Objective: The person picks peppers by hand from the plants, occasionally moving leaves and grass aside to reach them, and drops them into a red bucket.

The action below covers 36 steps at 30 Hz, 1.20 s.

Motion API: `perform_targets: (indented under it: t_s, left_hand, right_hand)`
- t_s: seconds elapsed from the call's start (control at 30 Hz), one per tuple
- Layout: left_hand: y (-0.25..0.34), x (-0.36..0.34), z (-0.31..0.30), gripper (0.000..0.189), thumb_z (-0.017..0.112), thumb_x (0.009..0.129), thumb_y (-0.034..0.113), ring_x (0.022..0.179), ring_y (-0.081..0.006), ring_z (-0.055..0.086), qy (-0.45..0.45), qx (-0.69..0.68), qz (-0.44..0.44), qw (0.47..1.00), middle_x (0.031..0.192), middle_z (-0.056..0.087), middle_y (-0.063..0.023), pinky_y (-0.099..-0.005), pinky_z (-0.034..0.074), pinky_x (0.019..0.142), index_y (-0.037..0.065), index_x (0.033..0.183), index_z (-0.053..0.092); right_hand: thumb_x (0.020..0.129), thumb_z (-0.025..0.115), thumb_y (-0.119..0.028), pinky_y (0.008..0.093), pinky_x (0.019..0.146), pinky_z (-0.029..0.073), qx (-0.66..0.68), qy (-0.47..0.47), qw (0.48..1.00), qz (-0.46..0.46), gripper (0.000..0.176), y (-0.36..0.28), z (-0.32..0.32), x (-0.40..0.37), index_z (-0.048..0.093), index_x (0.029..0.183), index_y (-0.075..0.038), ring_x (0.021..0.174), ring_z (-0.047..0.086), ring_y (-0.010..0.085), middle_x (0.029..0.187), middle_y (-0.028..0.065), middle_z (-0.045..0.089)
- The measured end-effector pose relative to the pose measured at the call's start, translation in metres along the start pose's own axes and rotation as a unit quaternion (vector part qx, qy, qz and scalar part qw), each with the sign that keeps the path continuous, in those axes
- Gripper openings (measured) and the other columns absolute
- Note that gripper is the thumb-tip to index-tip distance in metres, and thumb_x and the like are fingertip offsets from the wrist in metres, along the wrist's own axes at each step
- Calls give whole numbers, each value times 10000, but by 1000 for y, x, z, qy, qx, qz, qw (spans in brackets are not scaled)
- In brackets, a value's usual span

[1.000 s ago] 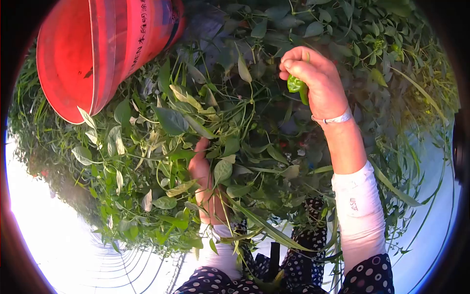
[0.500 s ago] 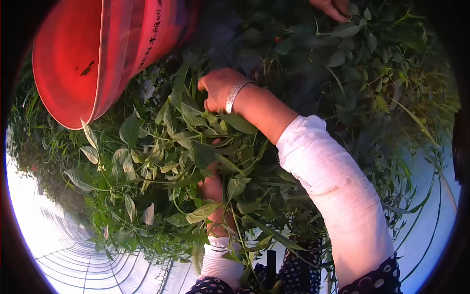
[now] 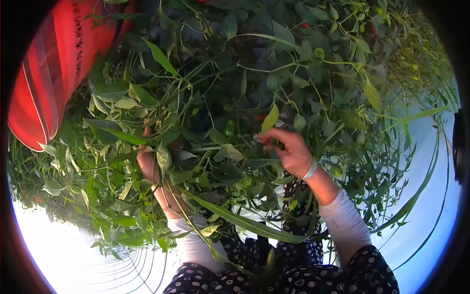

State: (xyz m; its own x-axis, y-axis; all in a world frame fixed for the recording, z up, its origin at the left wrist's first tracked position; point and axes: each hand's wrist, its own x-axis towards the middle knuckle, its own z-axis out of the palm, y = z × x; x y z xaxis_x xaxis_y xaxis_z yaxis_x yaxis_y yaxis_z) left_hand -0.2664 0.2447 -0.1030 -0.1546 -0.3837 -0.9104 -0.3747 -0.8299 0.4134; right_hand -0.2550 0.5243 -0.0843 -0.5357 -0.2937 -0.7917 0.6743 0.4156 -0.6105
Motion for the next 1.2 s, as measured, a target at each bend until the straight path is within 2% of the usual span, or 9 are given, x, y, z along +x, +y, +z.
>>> perform_targets:
  t_s: [0.07,0.13,0.37,0.67,0.73,0.87,0.9,1.0,1.2]
  left_hand:
    - [5,-2,-3,243,494,888,106,870,-258,618,-269,-137,-113,947,968,609,-175,-366,538,783,-43,1076,531]
    - [8,3,-8,242,489,891,104,896,-263,612,-130,-148,-92,976,995,602,-177,-382,532,808,-47,1076,529]
    - [6,-7,-7,241,489,893,109,892,-265,613,-139,-110,-75,981,988,604,-176,-383,530,811,-45,1073,531]
    - [3,0,-10,240,490,894,117,887,-266,614,-149,-96,-61,982,979,606,-174,-383,529,816,-42,1069,534]
    - [1,-2,-11,239,490,895,118,886,-266,614,-145,-97,-60,983,978,607,-174,-383,528,817,-42,1068,534]
    - [3,0,-13,239,490,896,121,884,-267,614,-142,-97,-57,984,974,608,-173,-383,527,818,-40,1066,535]
    - [2,1,-14,239,490,896,122,883,-267,615,-142,-94,-57,984,973,608,-173,-383,527,819,-40,1065,536]
    - [2,2,-17,239,490,896,124,881,-268,615,-141,-90,-54,984,970,609,-173,-383,527,820,-39,1064,537]
    - [0,4,-17,238,490,898,129,878,-269,616,-138,-83,-56,985,964,611,-172,-384,526,823,-37,1061,538]
  right_hand:
    - [725,633,-6,275,739,464,14,-24,997,-71,286,5,30,-21,594,1009,-21,833,598,127,889,68,645]
    - [730,642,-13,273,766,460,126,-61,990,-15,304,15,51,-32,590,1030,-21,866,589,114,929,68,645]
    - [754,647,-47,272,849,448,463,-42,877,120,353,39,15,-15,581,1100,-25,959,570,124,1039,47,622]
    - [775,627,-94,285,736,458,253,132,954,89,293,84,40,74,594,1060,-30,803,542,113,874,15,594]
    - [778,628,-95,268,696,439,429,91,893,98,328,70,45,81,583,1098,-39,781,517,100,924,22,574]
    - [792,607,-81,247,683,426,274,11,961,37,401,124,67,110,531,1185,-66,807,503,86,1014,33,552]
    - [807,591,-41,254,709,439,525,-104,843,51,422,155,77,128,505,1219,-63,827,522,90,988,22,572]
    - [829,556,-4,272,735,449,328,-86,931,-135,404,161,88,138,504,1226,-54,856,542,101,971,20,589]
    - [795,595,-41,296,791,443,175,-171,962,-123,376,163,78,143,534,1166,-37,915,543,123,1014,46,584]
